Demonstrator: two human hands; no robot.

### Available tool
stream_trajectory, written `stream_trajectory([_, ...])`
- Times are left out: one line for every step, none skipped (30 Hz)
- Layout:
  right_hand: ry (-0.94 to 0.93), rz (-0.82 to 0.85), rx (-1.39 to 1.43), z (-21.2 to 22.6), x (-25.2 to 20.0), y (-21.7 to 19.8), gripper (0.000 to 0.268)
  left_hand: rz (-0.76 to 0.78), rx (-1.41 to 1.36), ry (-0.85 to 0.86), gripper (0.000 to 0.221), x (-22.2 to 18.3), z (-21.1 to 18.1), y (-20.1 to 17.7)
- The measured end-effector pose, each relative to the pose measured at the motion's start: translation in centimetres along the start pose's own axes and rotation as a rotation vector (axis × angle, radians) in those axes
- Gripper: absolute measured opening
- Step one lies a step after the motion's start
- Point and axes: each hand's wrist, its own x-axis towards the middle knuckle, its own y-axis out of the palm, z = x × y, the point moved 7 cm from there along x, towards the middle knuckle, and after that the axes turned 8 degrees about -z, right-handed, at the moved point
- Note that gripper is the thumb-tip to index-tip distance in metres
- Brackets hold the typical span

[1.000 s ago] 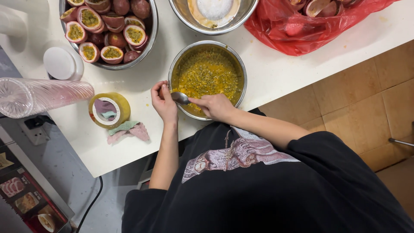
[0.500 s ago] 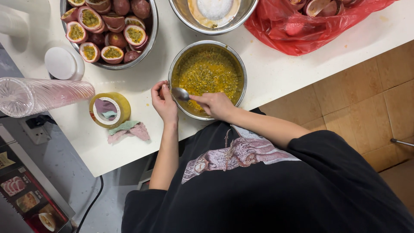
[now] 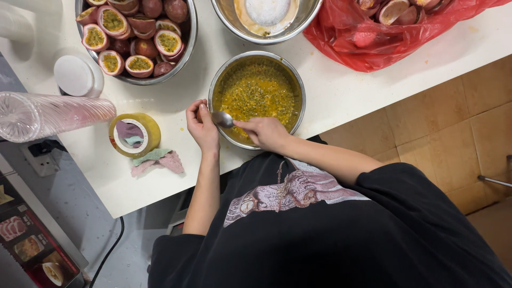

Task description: Extracting pulp from halved passion fruits using a spoon and collecting it in a metal bowl.

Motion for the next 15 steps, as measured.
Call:
stream_trajectory([-0.002, 0.002, 0.001, 0.0, 0.2, 0.0, 0.040, -0.003, 0.000, 0.001, 0.017, 0.1, -0.2, 0.1])
stream_trajectory([0.010, 0.022, -0.009, 0.0, 0.1, 0.3, 0.042, -0.010, 0.036, 0.000, 0.017, 0.1, -0.3, -0.1])
stream_trajectory([0.021, 0.043, -0.018, -0.1, 0.1, 0.5, 0.043, -0.016, 0.073, -0.001, 0.017, 0.1, -0.4, -0.2])
stream_trajectory([0.020, 0.040, -0.021, -0.2, 0.2, 0.3, 0.043, -0.015, 0.070, 0.001, 0.017, 0.1, -0.4, -0.2])
stream_trajectory([0.027, 0.029, -0.019, -0.3, 0.4, 0.0, 0.043, -0.011, 0.040, 0.008, 0.017, 0.2, -0.5, -0.2])
stream_trajectory([0.032, 0.024, -0.015, -0.4, 0.5, -0.2, 0.043, -0.013, 0.012, 0.012, 0.018, 0.0, -0.5, -0.4])
stream_trajectory([0.030, 0.026, -0.015, -0.7, 0.4, -0.4, 0.043, -0.016, 0.012, 0.012, 0.018, 0.2, -0.3, -0.3])
stream_trajectory([0.044, 0.033, -0.009, -1.1, 0.2, -0.4, 0.042, -0.014, -0.005, 0.000, 0.018, 0.2, 0.0, -0.5])
stream_trajectory([0.058, 0.040, -0.004, -1.5, 0.0, -0.5, 0.041, -0.012, -0.023, -0.011, 0.018, 0.1, 0.3, -0.6])
stream_trajectory([0.060, 0.039, -0.005, -1.7, -0.2, -0.4, 0.041, -0.011, -0.023, -0.012, 0.018, 0.1, 0.1, -0.6])
stream_trajectory([0.074, 0.065, -0.011, -2.1, -0.5, -0.2, 0.041, -0.012, -0.027, -0.012, 0.018, 0.1, -0.1, -0.5])
stream_trajectory([0.091, 0.085, -0.020, -2.6, -0.8, -0.1, 0.041, -0.009, -0.033, -0.011, 0.019, 0.2, -0.3, -0.2])
stream_trajectory([0.096, 0.081, -0.025, -2.9, -0.8, -0.3, 0.041, -0.002, -0.037, -0.012, 0.019, 0.3, -0.6, 0.1])
stream_trajectory([0.095, 0.074, -0.009, -3.1, -1.0, -0.5, 0.040, -0.002, -0.042, -0.009, 0.019, 0.3, -1.0, 0.2])
stream_trajectory([0.093, 0.067, 0.007, -3.2, -1.1, -0.6, 0.039, -0.001, -0.047, -0.006, 0.019, 0.2, -1.4, 0.2])
